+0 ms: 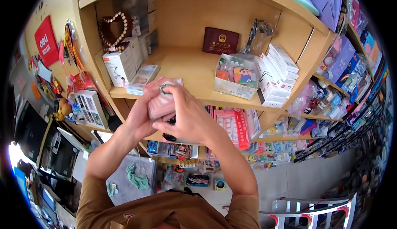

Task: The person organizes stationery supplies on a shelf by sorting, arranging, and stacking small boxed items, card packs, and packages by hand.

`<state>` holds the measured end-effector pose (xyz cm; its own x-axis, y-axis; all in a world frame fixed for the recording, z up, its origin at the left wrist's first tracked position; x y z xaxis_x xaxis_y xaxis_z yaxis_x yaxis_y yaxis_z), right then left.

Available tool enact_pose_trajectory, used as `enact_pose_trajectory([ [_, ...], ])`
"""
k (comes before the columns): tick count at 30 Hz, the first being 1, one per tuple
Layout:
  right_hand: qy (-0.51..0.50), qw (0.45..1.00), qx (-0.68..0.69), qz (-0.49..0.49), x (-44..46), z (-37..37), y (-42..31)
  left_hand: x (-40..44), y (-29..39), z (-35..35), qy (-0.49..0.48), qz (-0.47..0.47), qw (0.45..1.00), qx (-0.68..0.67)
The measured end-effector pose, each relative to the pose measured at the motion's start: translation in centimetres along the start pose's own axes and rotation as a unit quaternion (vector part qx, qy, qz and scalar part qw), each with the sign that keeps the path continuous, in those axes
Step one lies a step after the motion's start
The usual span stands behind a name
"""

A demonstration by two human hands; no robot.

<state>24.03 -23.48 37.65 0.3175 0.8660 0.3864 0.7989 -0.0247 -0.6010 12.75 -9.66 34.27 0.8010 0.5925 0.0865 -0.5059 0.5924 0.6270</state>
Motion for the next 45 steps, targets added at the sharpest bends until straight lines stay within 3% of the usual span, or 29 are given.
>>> enact_pose_trajectory([
  [2,-0.014,1.000,-0.004,-0.020,-0.2,-0.2,0.3,-0.4,-0.1,-0.1,-0.007,0.001,1.000,0.012],
  [4,0.043,0.995,-0.001,-0.085,-0.1,0.5,1.4,-1.0,-0.4,-0.3,-0.012,-0.002,0.999,0.036],
  [8,0.122,0.988,-0.049,-0.084,-1.3,0.3,1.6,-2.5,-0.9,0.0,0.017,0.018,0.996,0.087],
  [10,0.118,0.971,0.193,0.083,-3.2,1.2,3.0,-4.0,-1.5,-0.8,0.024,0.011,0.994,0.105],
  [11,0.045,0.922,0.330,0.199,-4.5,1.5,2.8,-4.8,-2.1,-1.4,0.015,0.007,0.994,0.108],
  [14,0.088,0.886,0.434,0.139,-8.0,4.1,4.2,-7.9,-5.2,-5.1,-0.008,0.006,0.993,0.115],
  [15,0.079,0.880,0.433,0.179,-9.4,5.8,5.2,-8.9,-6.3,-6.9,-0.012,-0.035,0.989,0.142],
  [16,0.064,0.871,0.434,0.221,-11.0,7.5,5.8,-10.0,-8.3,-8.9,-0.053,-0.006,0.988,0.146],
  [17,0.016,0.852,0.419,0.314,-12.8,8.7,5.5,-11.1,-9.5,-10.8,-0.085,-0.034,0.975,0.203],
  [18,-0.010,0.841,0.429,0.331,-14.0,10.2,5.9,-12.8,-10.6,-13.0,-0.106,-0.068,0.958,0.259],
  [20,-0.060,0.884,0.332,0.324,-16.9,14.4,8.4,-15.7,-14.1,-17.7,-0.012,-0.219,0.964,0.152],
  [21,-0.082,0.858,0.355,0.361,-18.7,16.2,10.0,-16.0,-14.4,-18.3,0.000,-0.306,0.931,0.200],
  [24,-0.118,0.830,0.366,0.404,-21.8,18.3,11.3,-17.4,-15.9,-18.7,-0.101,-0.132,0.965,0.203],
  [26,-0.214,0.832,0.284,0.426,-23.2,18.6,11.6,-17.3,-15.7,-18.4,-0.100,-0.117,0.958,0.240],
  [28,-0.193,0.849,0.315,0.377,-23.5,19.0,10.7,-17.4,-15.4,-17.8,-0.110,-0.103,0.949,0.275],
  [30,-0.131,0.861,0.320,0.374,-23.8,18.8,9.5,-17.7,-15.4,-17.0,-0.072,-0.185,0.968,0.152],
  [31,-0.131,0.864,0.317,0.369,-23.3,18.5,9.3,-17.6,-15.7,-17.5,-0.075,-0.179,0.969,0.152],
  [33,-0.164,0.933,0.147,0.284,-22.8,17.5,8.6,-18.3,-16.7,-18.9,-0.014,-0.174,0.966,0.190],
  [36,-0.195,0.927,0.046,0.318,-18.4,12.1,10.1,-18.9,-17.5,-19.8,0.014,-0.177,0.980,0.096],
  [38,0.138,0.974,-0.030,0.178,-13.4,5.6,9.2,-19.2,-17.5,-19.8,0.032,-0.214,0.971,0.101],
  [39,0.246,0.946,-0.044,0.207,-11.8,2.2,7.6,-19.6,-18.9,-21.8,0.017,-0.233,0.966,0.106],
  [41,0.396,0.893,-0.173,0.128,-8.5,-2.7,6.5,-19.7,-18.1,-20.3,-0.001,-0.231,0.971,0.055],
  [45,0.357,0.893,-0.207,0.178,-3.9,-5.9,7.1,-19.9,-17.6,-19.2,-0.083,-0.250,0.962,0.065],
])
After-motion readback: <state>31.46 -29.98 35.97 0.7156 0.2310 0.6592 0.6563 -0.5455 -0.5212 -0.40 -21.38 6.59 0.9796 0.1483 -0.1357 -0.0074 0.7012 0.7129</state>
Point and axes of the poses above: each hand's wrist, its own x-axis towards the middle knuckle, its own z-axis out of the palm, y = z × x, the point moved 1 cm from there along x, towards the middle knuckle, and after that the axes turned 15 degrees about z, right-handed, at the moved point
